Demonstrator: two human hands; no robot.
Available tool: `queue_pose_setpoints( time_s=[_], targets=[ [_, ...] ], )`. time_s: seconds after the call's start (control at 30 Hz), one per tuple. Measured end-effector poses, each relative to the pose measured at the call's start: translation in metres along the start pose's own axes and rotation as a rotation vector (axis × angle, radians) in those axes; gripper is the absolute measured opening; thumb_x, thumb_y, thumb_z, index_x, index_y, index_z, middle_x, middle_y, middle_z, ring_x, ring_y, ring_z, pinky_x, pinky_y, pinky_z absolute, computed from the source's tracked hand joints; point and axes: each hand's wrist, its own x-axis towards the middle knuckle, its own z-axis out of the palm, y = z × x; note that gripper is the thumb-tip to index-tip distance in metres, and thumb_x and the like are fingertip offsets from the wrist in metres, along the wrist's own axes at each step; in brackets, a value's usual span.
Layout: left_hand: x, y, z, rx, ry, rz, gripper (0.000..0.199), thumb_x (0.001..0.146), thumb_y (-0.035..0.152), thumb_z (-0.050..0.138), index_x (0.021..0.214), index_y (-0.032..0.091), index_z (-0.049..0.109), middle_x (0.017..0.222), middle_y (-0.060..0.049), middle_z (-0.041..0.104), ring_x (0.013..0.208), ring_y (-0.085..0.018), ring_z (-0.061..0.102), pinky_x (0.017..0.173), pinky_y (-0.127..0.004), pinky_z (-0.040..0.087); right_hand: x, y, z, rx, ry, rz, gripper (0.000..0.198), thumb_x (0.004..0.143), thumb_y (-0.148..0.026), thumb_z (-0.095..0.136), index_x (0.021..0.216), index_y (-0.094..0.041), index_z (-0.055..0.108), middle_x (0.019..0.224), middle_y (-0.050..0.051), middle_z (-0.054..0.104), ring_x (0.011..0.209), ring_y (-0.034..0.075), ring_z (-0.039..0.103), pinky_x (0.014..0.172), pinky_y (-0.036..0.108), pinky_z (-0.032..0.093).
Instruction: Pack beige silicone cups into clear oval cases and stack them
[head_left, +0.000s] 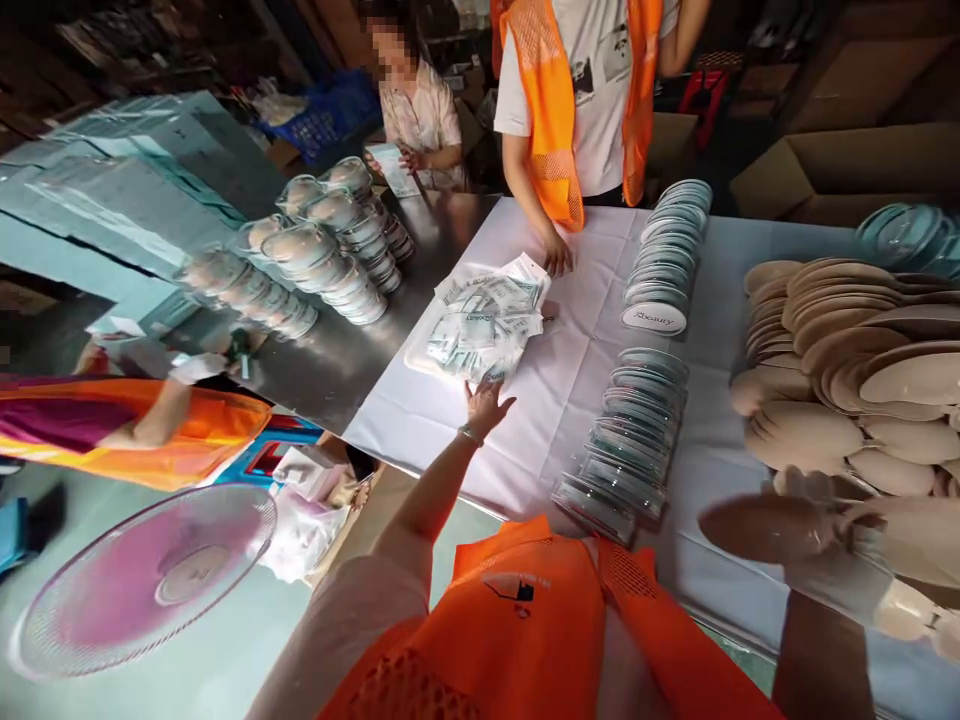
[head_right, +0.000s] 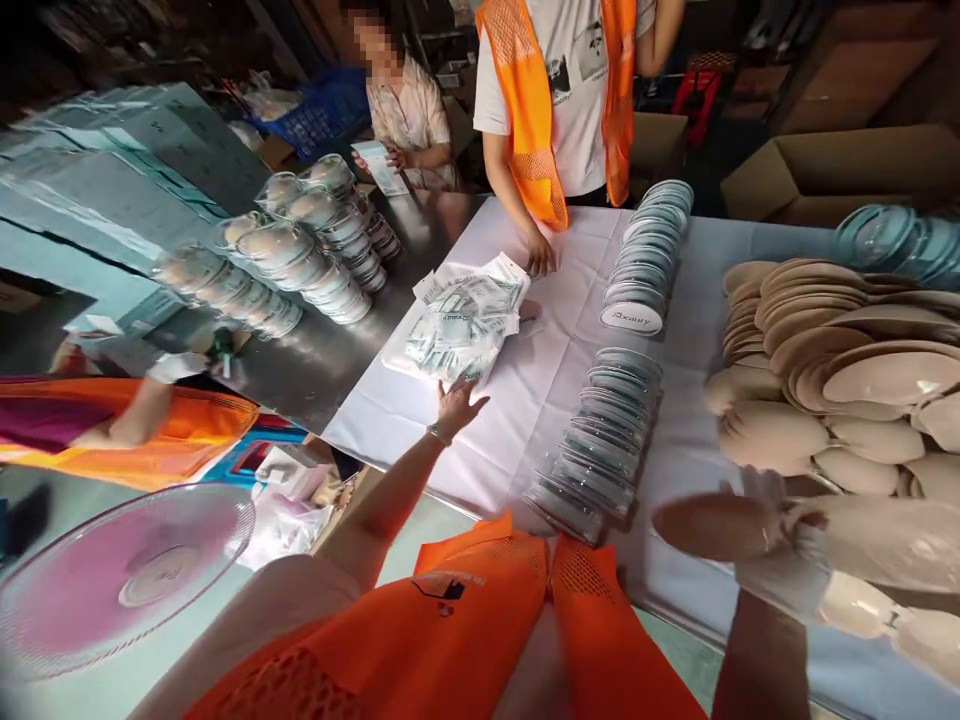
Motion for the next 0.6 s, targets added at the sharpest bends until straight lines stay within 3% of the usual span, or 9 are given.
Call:
queue_pose_setpoints(
  time_s=[0.1, 0.2, 0.3, 0.37, 0.43, 0.5, 0.6],
  targets=[
    [0.013, -0.008, 0.001, -0.034, -0.078, 0.074, 0.037, 0.102, 0.026, 0.055, 0.133, 0.013, 0.070, 0.125, -0.021, 0.075, 0.127, -0.036, 0.067, 0.119, -0.051, 0.041, -0.002, -0.011, 0.019, 0.291, 0.176, 0.286, 0.069, 0.101, -0.047, 0.033, 0.168, -0.032, 0.041, 0.146, 0.023, 0.061, 0.119, 0.043, 0.069, 0.084, 0.070, 0.055],
    [-0.001, -0.018, 0.003, -0.081, -0.107, 0.111, 0.028, 0.101, 0.030, 0.058, 0.119, 0.018, 0.077, 0.109, -0.016, 0.079, 0.111, -0.033, 0.073, 0.102, -0.043, 0.053, -0.013, -0.020, 0.028, 0.239, 0.176, 0.371, 0.073, 0.099, -0.049, 0.037, 0.171, -0.038, 0.029, 0.152, 0.017, 0.058, 0.122, 0.043, 0.068, 0.085, 0.071, 0.055],
    [0.015, -0.030, -0.017, -0.123, -0.072, 0.105, 0.037, 0.105, 0.040, 0.053, 0.129, 0.019, 0.072, 0.116, -0.015, 0.078, 0.109, -0.030, 0.073, 0.091, -0.037, 0.056, -0.030, -0.030, 0.031, 0.298, 0.254, 0.436, 0.072, 0.099, -0.055, 0.041, 0.169, -0.048, 0.026, 0.158, 0.011, 0.054, 0.123, 0.043, 0.067, 0.081, 0.073, 0.053],
    [0.050, -0.034, -0.040, -0.147, 0.049, -0.026, 0.051, 0.106, 0.048, 0.049, 0.142, 0.014, 0.061, 0.133, -0.020, 0.071, 0.122, -0.033, 0.068, 0.094, -0.041, 0.055, -0.038, -0.037, 0.034, 0.359, 0.291, 0.444, 0.068, 0.097, -0.057, 0.046, 0.165, -0.048, 0.038, 0.159, 0.010, 0.053, 0.127, 0.042, 0.065, 0.080, 0.070, 0.054],
    [0.090, -0.031, -0.059, -0.158, 0.104, -0.235, 0.062, 0.096, 0.054, 0.066, 0.139, 0.009, 0.061, 0.138, -0.027, 0.067, 0.134, -0.040, 0.060, 0.105, -0.049, 0.050, -0.043, -0.041, 0.037, 0.381, 0.295, 0.396, 0.065, 0.098, -0.056, 0.045, 0.160, -0.041, 0.050, 0.157, 0.014, 0.054, 0.127, 0.042, 0.065, 0.082, 0.067, 0.055],
    [0.116, -0.027, -0.071, -0.188, 0.046, -0.326, 0.052, 0.088, 0.045, 0.078, 0.123, 0.008, 0.068, 0.124, -0.027, 0.074, 0.128, -0.044, 0.064, 0.107, -0.056, 0.047, -0.045, -0.041, 0.038, 0.350, 0.311, 0.320, 0.066, 0.099, -0.051, 0.039, 0.159, -0.030, 0.055, 0.151, 0.021, 0.058, 0.123, 0.042, 0.067, 0.085, 0.065, 0.056],
    [0.112, -0.037, -0.083, -0.230, 0.084, -0.297, 0.029, 0.091, 0.031, 0.069, 0.108, 0.008, 0.070, 0.106, -0.024, 0.078, 0.108, -0.040, 0.073, 0.095, -0.054, 0.054, -0.050, -0.034, 0.034, 0.241, 0.311, 0.227, 0.069, 0.098, -0.048, 0.033, 0.153, -0.013, 0.057, 0.131, 0.029, 0.066, 0.111, 0.040, 0.072, 0.086, 0.059, 0.058]
  ],
)
